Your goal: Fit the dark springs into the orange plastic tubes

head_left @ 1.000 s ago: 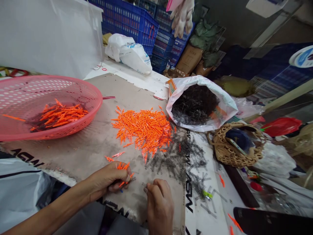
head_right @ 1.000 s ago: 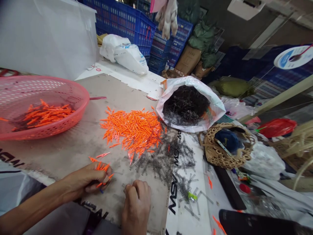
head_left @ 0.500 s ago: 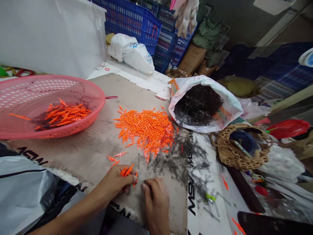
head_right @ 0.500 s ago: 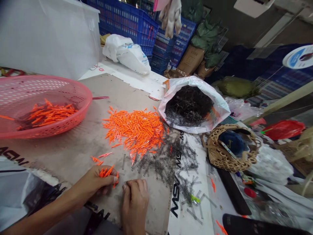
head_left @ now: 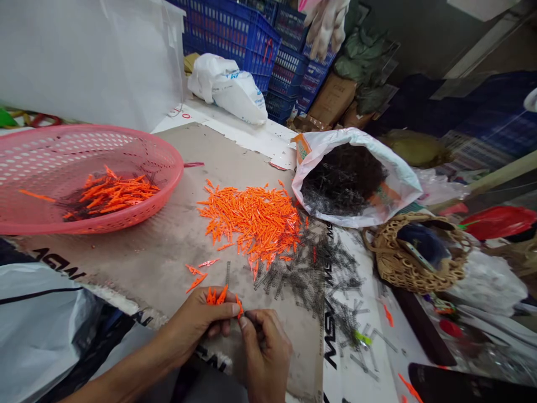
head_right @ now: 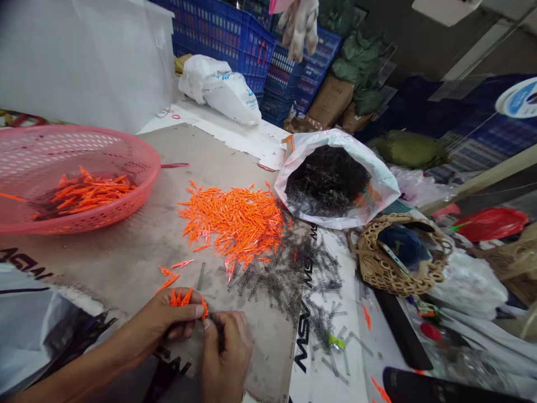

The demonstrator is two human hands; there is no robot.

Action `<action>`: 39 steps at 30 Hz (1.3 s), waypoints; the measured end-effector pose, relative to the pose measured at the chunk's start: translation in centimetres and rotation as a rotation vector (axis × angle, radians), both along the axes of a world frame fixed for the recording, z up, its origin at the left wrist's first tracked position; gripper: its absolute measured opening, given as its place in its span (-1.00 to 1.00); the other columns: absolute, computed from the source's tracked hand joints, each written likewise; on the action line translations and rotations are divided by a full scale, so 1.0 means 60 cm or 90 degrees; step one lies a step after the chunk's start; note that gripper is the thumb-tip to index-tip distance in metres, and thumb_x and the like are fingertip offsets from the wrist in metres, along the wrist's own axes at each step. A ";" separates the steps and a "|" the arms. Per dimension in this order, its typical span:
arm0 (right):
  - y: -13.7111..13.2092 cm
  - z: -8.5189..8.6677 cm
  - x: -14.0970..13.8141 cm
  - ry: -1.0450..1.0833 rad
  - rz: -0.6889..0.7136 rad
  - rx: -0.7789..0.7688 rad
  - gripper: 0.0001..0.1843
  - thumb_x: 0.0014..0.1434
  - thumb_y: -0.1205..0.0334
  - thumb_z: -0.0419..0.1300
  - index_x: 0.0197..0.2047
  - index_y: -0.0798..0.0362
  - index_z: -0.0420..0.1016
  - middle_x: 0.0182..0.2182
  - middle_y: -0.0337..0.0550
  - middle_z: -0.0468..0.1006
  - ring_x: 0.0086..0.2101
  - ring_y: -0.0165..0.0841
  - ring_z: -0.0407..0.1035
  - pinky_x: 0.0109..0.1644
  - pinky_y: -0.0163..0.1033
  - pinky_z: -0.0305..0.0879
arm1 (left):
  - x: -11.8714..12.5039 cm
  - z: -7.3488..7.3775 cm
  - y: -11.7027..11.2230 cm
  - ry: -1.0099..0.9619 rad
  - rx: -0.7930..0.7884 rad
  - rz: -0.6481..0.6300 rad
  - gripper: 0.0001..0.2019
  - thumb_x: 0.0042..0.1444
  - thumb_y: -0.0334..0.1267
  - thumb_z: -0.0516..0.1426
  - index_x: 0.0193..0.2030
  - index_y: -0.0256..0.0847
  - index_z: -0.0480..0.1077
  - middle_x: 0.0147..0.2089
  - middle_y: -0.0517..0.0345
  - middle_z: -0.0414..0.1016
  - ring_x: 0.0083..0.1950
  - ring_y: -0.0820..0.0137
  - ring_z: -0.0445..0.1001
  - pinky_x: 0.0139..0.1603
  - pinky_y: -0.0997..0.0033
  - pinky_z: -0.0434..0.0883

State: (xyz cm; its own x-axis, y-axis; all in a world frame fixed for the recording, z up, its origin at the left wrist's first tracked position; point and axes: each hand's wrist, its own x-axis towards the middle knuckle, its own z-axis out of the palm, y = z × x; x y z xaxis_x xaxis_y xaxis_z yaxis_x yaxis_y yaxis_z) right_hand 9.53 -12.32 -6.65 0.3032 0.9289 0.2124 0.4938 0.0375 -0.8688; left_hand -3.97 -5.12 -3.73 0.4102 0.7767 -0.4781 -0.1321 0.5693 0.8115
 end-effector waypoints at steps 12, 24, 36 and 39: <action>-0.004 0.001 -0.029 -0.051 -0.069 0.079 -0.85 0.32 0.29 0.08 -0.26 -0.04 0.46 -0.38 -0.26 0.45 -0.32 -0.37 0.31 -0.20 -0.30 0.17 | 0.002 -0.014 -0.003 0.013 0.056 -0.004 -0.81 -0.06 -0.18 0.29 -0.50 -0.26 0.47 -0.70 0.30 0.36 -0.65 0.58 0.13 -0.62 0.58 0.03; 0.004 0.004 -0.028 0.129 -0.034 -0.105 -0.72 0.29 0.09 0.06 -0.36 0.00 0.49 -0.45 -0.23 0.51 -0.41 -0.36 0.35 -0.32 -0.31 0.19 | -0.002 -0.014 0.000 -0.058 0.010 0.000 -0.81 -0.06 -0.20 0.24 -0.53 -0.29 0.46 -0.71 0.26 0.33 -0.67 0.61 0.04 -0.63 0.57 -0.06; -0.005 0.020 -0.039 0.169 -0.064 -0.056 -0.75 0.24 0.09 0.12 -0.37 0.00 0.54 -0.49 -0.25 0.51 -0.43 -0.36 0.38 -0.31 -0.31 0.25 | 0.002 -0.005 -0.008 -0.053 0.039 0.007 -0.79 -0.06 -0.16 0.24 -0.51 -0.29 0.47 -0.71 0.27 0.31 -0.66 0.59 0.04 -0.60 0.53 -0.05; -0.007 0.025 -0.042 0.089 -0.074 0.024 -0.72 0.28 0.12 0.06 -0.38 -0.01 0.51 -0.46 -0.24 0.48 -0.41 -0.38 0.34 -0.28 -0.31 0.20 | 0.003 0.001 -0.011 -0.043 0.072 -0.002 -0.78 -0.04 -0.16 0.22 -0.56 -0.27 0.45 -0.71 0.28 0.28 -0.65 0.58 0.06 -0.60 0.53 -0.03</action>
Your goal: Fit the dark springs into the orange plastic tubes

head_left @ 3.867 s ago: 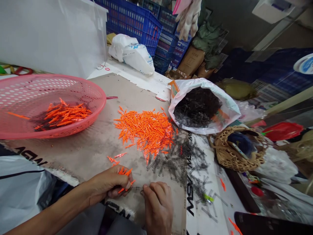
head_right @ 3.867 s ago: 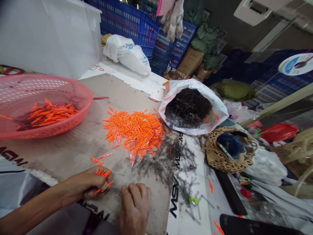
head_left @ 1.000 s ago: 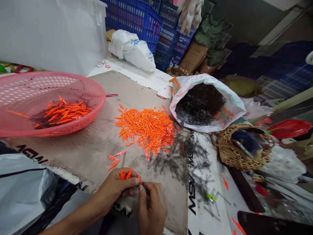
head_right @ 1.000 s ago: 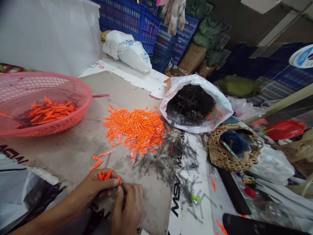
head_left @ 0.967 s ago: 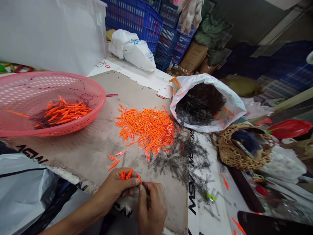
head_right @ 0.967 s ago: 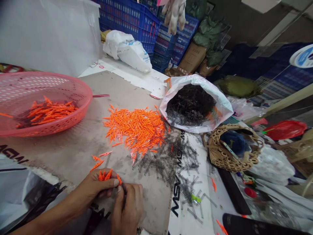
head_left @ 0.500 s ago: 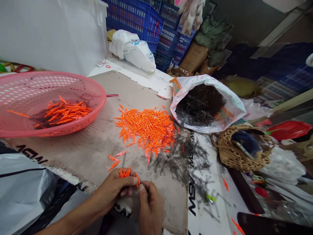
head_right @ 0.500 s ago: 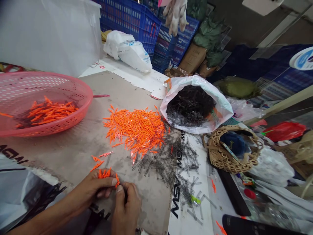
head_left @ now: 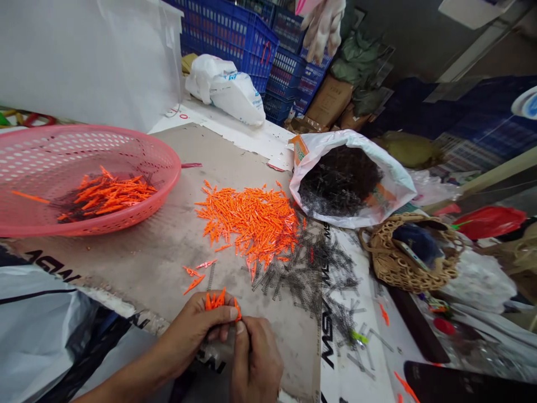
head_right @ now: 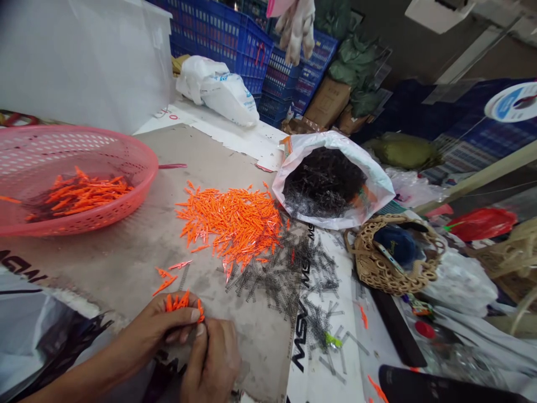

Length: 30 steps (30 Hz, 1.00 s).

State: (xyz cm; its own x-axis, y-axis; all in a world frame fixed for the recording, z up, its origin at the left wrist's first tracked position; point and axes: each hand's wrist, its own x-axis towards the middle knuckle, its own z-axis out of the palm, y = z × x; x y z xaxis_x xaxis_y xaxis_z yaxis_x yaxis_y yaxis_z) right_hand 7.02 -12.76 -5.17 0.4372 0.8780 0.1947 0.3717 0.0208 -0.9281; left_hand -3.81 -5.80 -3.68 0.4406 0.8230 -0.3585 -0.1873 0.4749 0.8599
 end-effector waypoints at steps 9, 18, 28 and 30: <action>0.010 -0.020 0.019 0.381 0.113 -0.130 -0.64 0.20 -0.05 0.15 -0.44 0.06 0.43 -0.62 -0.34 0.33 -0.59 -0.48 0.09 -0.48 -0.37 0.05 | 0.005 0.002 -0.001 -0.024 -0.061 -0.016 -0.76 -0.03 -0.20 0.18 -0.62 -0.26 0.38 -0.75 0.32 0.18 -0.68 0.59 -0.05 -0.61 0.51 -0.08; 0.021 -0.014 0.017 -0.066 0.097 -0.025 -0.75 0.29 0.18 0.07 -0.36 0.00 0.52 -0.48 -0.25 0.51 -0.43 -0.38 0.39 -0.34 -0.33 0.17 | -0.073 0.007 0.016 -0.047 -0.172 0.117 -0.86 -0.07 -0.22 0.21 -0.45 -0.27 0.46 -0.47 0.09 0.49 -0.51 0.45 0.34 -0.63 0.58 0.12; 0.145 0.003 -0.056 -0.444 0.107 -0.111 -0.83 0.16 0.40 0.16 -0.43 0.05 0.50 -0.45 -0.09 0.56 -0.40 -0.23 0.43 -0.35 -0.23 0.11 | -0.134 0.028 0.066 0.276 0.081 0.165 -0.71 -0.07 -0.02 0.29 -0.56 -0.19 0.42 -0.70 0.33 0.23 -0.61 0.48 0.15 -0.58 0.53 0.04; 0.150 -0.002 -0.058 -0.471 0.099 -0.120 -0.78 0.15 0.43 0.13 -0.48 0.06 0.49 -0.48 -0.03 0.55 -0.43 -0.19 0.43 -0.38 -0.21 0.06 | -0.134 0.026 0.072 0.324 0.131 0.158 -0.76 -0.13 -0.07 0.32 -0.59 -0.18 0.46 -0.60 0.23 0.40 -0.46 0.34 0.32 -0.45 0.48 0.16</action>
